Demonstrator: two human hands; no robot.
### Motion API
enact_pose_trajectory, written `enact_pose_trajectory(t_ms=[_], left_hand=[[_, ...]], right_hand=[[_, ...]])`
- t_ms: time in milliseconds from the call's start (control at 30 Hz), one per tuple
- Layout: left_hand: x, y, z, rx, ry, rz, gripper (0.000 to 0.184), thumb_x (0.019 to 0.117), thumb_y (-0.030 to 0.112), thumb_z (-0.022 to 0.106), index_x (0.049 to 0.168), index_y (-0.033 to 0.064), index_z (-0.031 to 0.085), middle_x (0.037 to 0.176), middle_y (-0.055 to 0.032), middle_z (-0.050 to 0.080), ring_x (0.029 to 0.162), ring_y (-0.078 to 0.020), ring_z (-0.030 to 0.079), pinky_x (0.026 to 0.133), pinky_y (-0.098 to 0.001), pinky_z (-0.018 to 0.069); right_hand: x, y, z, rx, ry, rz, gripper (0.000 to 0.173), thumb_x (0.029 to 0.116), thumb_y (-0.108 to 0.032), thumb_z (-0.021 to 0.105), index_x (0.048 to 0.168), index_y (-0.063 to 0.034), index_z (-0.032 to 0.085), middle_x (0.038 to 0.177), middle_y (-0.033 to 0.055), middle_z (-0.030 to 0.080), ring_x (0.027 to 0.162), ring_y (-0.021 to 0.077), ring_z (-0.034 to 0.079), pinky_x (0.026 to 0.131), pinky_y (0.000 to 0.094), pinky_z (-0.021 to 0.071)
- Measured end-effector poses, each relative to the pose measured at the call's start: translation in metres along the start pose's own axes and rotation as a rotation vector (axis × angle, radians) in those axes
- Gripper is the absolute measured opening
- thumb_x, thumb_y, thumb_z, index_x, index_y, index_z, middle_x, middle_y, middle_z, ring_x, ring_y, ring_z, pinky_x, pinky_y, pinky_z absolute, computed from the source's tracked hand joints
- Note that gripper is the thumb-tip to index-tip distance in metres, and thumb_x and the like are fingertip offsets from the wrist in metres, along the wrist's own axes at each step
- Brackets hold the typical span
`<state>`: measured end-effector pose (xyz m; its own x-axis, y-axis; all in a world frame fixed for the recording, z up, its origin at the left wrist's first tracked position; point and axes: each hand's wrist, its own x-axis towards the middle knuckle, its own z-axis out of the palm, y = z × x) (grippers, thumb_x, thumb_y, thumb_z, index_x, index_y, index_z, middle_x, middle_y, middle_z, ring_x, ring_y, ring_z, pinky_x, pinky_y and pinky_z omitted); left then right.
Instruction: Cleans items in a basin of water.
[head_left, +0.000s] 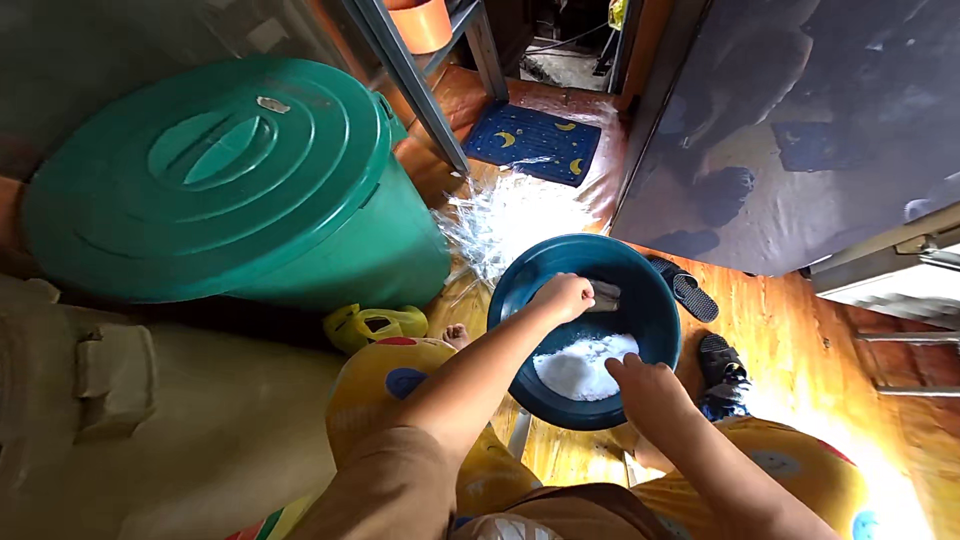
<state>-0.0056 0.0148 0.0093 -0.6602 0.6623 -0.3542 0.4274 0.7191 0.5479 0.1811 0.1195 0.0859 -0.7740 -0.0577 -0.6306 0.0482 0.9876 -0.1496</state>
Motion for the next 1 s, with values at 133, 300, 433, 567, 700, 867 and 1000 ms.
enact_pose_trajectory(t_ms=[133,300,433,567,700,867,1000], left_hand=[[0.042,0.004,0.034,0.118,-0.132,-0.049,0.028,0.1022,0.025,0.063,0.122,0.0082,0.073,0.128,-0.0153,0.068,0.130,-0.0318,0.059,0.113,-0.0538,0.0436],[0.070,0.008,0.060,0.211,-0.124,-0.171,0.037,0.0973,0.022,0.066,0.130,0.0045,0.067,0.142,-0.0174,0.060,0.135,-0.0362,0.055,0.111,-0.0579,0.0461],[0.077,0.012,0.060,0.226,-0.152,-0.246,0.039,0.0969,0.019,0.064,0.134,0.0060,0.065,0.141,-0.0191,0.061,0.134,-0.0380,0.056,0.108,-0.0609,0.0472],[0.081,0.006,0.057,0.211,-0.154,-0.248,0.033,0.0969,0.021,0.064,0.127,0.0087,0.069,0.134,-0.0169,0.065,0.130,-0.0365,0.059,0.105,-0.0621,0.0486],[0.084,-0.010,0.051,0.116,-0.127,-0.174,0.029,0.0942,0.028,0.069,0.114,0.0068,0.073,0.118,-0.0179,0.071,0.119,-0.0364,0.066,0.100,-0.0637,0.0503],[0.069,-0.017,0.029,-0.021,-0.104,-0.099,0.027,0.1012,0.029,0.067,0.114,0.0056,0.074,0.116,-0.0167,0.072,0.116,-0.0322,0.067,0.105,-0.0571,0.0491],[0.054,-0.014,0.008,-0.126,-0.062,-0.085,0.035,0.0992,0.018,0.070,0.130,0.0034,0.066,0.119,-0.0168,0.071,0.112,-0.0299,0.069,0.104,-0.0517,0.0517]], right_hand=[[-0.007,-0.005,0.001,-0.033,-0.120,-0.052,0.035,0.1084,-0.020,0.047,0.139,-0.0047,0.053,0.124,0.0275,0.062,0.109,0.0475,0.065,0.088,0.0648,0.0510],[-0.023,-0.001,0.008,-0.040,-0.305,-0.062,0.035,0.1025,-0.008,0.053,0.138,-0.0051,0.055,0.125,0.0252,0.063,0.113,0.0462,0.063,0.091,0.0647,0.0495],[-0.033,0.018,0.001,0.002,-0.233,-0.139,0.040,0.1069,-0.022,0.053,0.144,-0.0085,0.050,0.128,0.0246,0.061,0.113,0.0449,0.063,0.092,0.0633,0.0495],[-0.038,0.032,-0.002,0.003,-0.164,-0.126,0.043,0.1062,-0.027,0.055,0.145,-0.0095,0.051,0.127,0.0231,0.061,0.112,0.0435,0.064,0.090,0.0600,0.0520],[-0.036,0.030,0.000,-0.002,-0.173,-0.149,0.044,0.1048,-0.026,0.058,0.143,-0.0071,0.052,0.128,0.0234,0.060,0.115,0.0432,0.062,0.092,0.0599,0.0517],[-0.028,0.024,0.001,-0.001,-0.204,-0.174,0.042,0.1040,-0.025,0.060,0.140,-0.0060,0.054,0.129,0.0240,0.060,0.118,0.0440,0.061,0.093,0.0610,0.0512],[-0.018,0.023,-0.002,0.000,-0.163,-0.175,0.041,0.1020,-0.018,0.061,0.141,-0.0056,0.054,0.130,0.0254,0.060,0.119,0.0460,0.060,0.092,0.0630,0.0512]])
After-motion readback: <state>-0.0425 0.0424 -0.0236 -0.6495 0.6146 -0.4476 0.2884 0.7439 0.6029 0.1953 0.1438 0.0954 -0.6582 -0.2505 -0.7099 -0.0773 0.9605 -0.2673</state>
